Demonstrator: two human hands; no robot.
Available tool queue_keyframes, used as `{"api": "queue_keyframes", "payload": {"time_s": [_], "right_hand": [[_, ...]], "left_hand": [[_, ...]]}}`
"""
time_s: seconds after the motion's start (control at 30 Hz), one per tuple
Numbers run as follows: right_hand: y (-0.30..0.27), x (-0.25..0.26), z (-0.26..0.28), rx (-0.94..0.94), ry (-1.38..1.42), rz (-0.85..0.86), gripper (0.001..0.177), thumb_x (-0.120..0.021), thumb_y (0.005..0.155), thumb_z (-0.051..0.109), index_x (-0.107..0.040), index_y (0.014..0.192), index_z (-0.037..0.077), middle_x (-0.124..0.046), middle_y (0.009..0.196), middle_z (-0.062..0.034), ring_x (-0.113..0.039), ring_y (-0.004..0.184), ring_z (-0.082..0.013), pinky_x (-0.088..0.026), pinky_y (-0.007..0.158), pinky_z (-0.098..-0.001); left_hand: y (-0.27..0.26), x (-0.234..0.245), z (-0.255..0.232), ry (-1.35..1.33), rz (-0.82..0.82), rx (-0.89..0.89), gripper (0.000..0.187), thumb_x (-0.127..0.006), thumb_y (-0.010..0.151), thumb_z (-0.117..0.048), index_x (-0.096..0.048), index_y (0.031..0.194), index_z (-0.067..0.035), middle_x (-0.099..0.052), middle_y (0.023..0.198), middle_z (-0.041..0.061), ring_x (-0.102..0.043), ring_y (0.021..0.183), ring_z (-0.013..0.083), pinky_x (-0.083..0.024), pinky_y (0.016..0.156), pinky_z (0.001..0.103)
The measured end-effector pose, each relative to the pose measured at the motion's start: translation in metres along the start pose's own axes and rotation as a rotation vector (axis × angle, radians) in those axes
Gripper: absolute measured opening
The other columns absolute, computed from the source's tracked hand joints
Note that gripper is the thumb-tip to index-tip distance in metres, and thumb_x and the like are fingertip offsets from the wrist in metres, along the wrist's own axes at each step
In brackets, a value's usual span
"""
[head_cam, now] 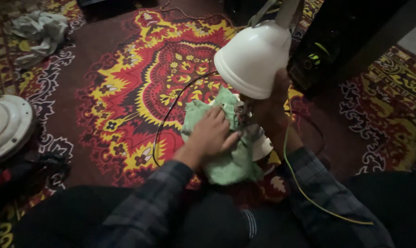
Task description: The person wipes down the central housing and motor assembly of a ceiling fan with a green cloth, cleaning the various surfaces and the support rod.
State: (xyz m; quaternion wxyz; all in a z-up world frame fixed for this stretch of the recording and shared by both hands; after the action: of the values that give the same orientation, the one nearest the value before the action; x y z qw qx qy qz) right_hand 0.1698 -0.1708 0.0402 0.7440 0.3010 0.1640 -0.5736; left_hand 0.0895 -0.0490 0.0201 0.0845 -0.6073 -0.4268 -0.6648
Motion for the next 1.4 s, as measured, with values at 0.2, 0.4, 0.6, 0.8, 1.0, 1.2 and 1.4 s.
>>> {"api": "queue_keyframes", "payload": {"time_s": [0.2,0.4,0.6,0.8,1.0,1.2,1.4], "right_hand": [[-0.013,-0.024,0.018,0.066,-0.129,0.038,0.068,-0.055,0.102,0.061,-0.051,0.143,0.008,-0.063,0.127,-0.0050,-0.060,0.114,-0.0188,-0.048,0.098,-0.0368],[-0.021,-0.066,0.037,0.272,-0.474,0.061,0.066,-0.052,0.109,0.050,-0.045,0.152,0.000,-0.056,0.143,-0.0094,-0.053,0.133,-0.0185,-0.039,0.120,-0.0383],[-0.042,-0.105,0.009,0.141,-0.341,-0.008,0.070,-0.046,0.106,0.057,-0.044,0.151,0.003,-0.060,0.137,-0.0082,-0.058,0.122,-0.0170,-0.047,0.105,-0.0350],[-0.020,-0.077,0.003,0.124,-0.160,0.017,0.073,-0.045,0.103,0.066,-0.049,0.147,0.007,-0.063,0.135,-0.0073,-0.062,0.122,-0.0183,-0.051,0.107,-0.0383],[0.007,-0.032,0.013,0.065,-0.053,0.001,0.070,-0.045,0.104,0.064,-0.050,0.147,0.009,-0.063,0.135,-0.0065,-0.062,0.122,-0.0182,-0.050,0.108,-0.0380],[0.020,-0.016,0.020,0.040,-0.027,-0.010,0.067,-0.044,0.105,0.063,-0.051,0.147,0.011,-0.063,0.135,-0.0057,-0.061,0.122,-0.0181,-0.050,0.108,-0.0378],[0.022,-0.011,0.026,0.003,0.008,-0.005,0.063,-0.044,0.106,0.061,-0.052,0.147,0.013,-0.063,0.135,-0.0049,-0.061,0.123,-0.0180,-0.049,0.109,-0.0375]], "left_hand": [[-0.022,0.006,-0.013,0.014,-0.153,0.172,0.065,-0.057,0.095,-0.050,-0.070,0.102,0.014,-0.060,0.129,0.037,-0.047,0.133,0.0478,-0.035,0.115,0.051],[-0.023,0.004,-0.034,0.002,-0.071,0.452,0.050,-0.062,0.087,-0.042,-0.076,0.099,0.004,-0.059,0.121,0.042,-0.049,0.124,0.0567,-0.035,0.112,0.058],[-0.025,0.016,-0.052,0.161,-0.170,0.463,0.051,-0.062,0.088,-0.041,-0.076,0.104,0.005,-0.058,0.116,0.050,-0.056,0.112,0.0616,-0.040,0.104,0.061],[-0.031,0.015,-0.035,0.002,-0.286,0.413,0.057,-0.067,0.088,-0.046,-0.072,0.090,0.011,-0.061,0.115,0.043,-0.056,0.118,0.0578,-0.040,0.111,0.058],[-0.016,-0.001,-0.014,-0.073,-0.115,0.347,0.059,-0.067,0.088,-0.052,-0.072,0.085,0.007,-0.063,0.112,0.033,-0.053,0.119,0.0532,-0.038,0.109,0.058],[-0.009,0.005,-0.010,-0.053,-0.048,0.249,0.071,-0.055,0.095,-0.062,-0.072,0.088,0.007,-0.063,0.110,0.028,-0.054,0.116,0.0456,-0.039,0.108,0.054],[-0.002,-0.012,0.014,-0.109,0.126,0.138,0.071,-0.052,0.096,-0.064,-0.072,0.086,0.004,-0.064,0.104,0.025,-0.056,0.113,0.0411,-0.042,0.106,0.049]]}}
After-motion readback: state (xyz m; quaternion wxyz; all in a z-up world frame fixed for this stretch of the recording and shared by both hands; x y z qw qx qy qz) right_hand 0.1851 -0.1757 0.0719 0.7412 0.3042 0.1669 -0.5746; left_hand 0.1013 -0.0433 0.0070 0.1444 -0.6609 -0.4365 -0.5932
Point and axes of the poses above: each hand's wrist, its own y-axis towards the middle knuckle, its own x-axis out of the back of the hand, z = x × y, the point moved 9 cm from there along y, towards the middle knuckle
